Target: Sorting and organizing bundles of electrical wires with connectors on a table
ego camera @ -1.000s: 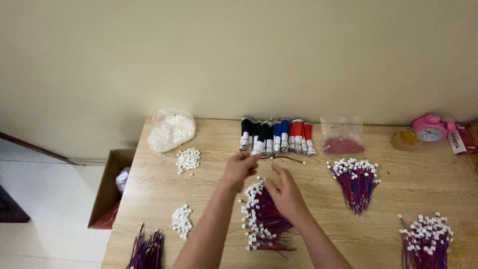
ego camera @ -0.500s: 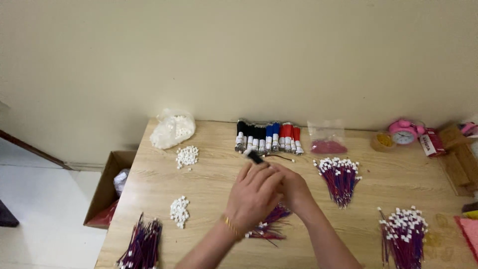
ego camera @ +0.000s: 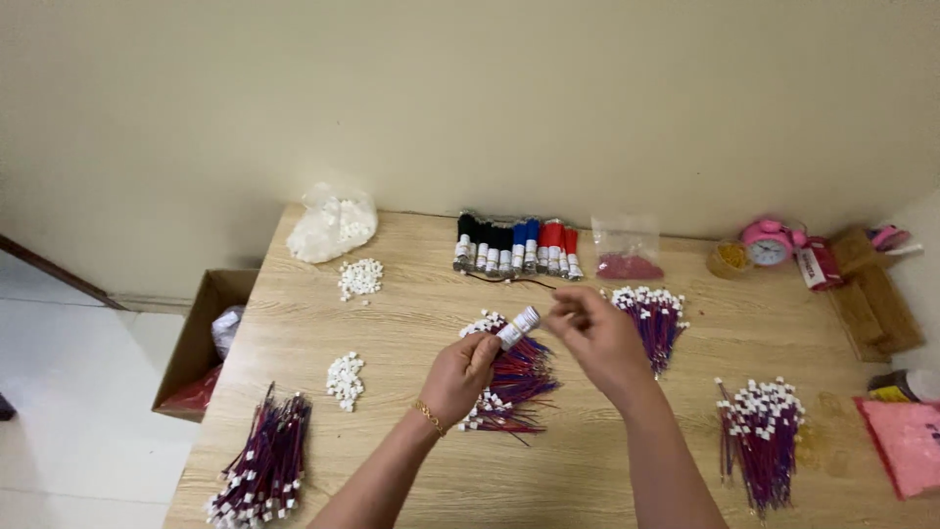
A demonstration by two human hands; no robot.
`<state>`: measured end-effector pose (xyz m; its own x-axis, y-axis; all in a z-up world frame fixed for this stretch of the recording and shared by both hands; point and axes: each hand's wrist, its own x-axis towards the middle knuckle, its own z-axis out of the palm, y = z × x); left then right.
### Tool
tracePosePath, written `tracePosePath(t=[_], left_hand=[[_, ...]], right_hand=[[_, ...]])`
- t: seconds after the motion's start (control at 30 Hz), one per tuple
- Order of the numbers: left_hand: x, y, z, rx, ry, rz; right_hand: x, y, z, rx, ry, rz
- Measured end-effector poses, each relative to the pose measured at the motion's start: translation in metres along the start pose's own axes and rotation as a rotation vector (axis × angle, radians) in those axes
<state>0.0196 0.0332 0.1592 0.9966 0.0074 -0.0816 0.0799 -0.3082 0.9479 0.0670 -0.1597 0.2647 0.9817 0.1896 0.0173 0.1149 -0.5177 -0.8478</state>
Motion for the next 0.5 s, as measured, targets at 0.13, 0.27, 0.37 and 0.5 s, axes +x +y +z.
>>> tracePosePath(t=[0.13,0.27,0.37,0.5], left_hand=[[-0.013,0.016,-0.006,0.007,0.055,-0.029],[-0.021,0.038,-0.001,-0.022,0.06,0.019],[-0.031,0.053,-0.002,0.04,0.091,0.05],[-0.036,0.053,0.001,0.217,0.143,0.156]], right_hand=[[-0.015,0.008,0.013,-0.088,0.144,-0.184],[-0.023,-0.011,0.022,-0.067,0.075,-0.305],[-0.025,-0.017,0.024,-0.134,0.091,-0.331],[-0.022,-0.009,0.026,-0.319,0.118,-0.368]])
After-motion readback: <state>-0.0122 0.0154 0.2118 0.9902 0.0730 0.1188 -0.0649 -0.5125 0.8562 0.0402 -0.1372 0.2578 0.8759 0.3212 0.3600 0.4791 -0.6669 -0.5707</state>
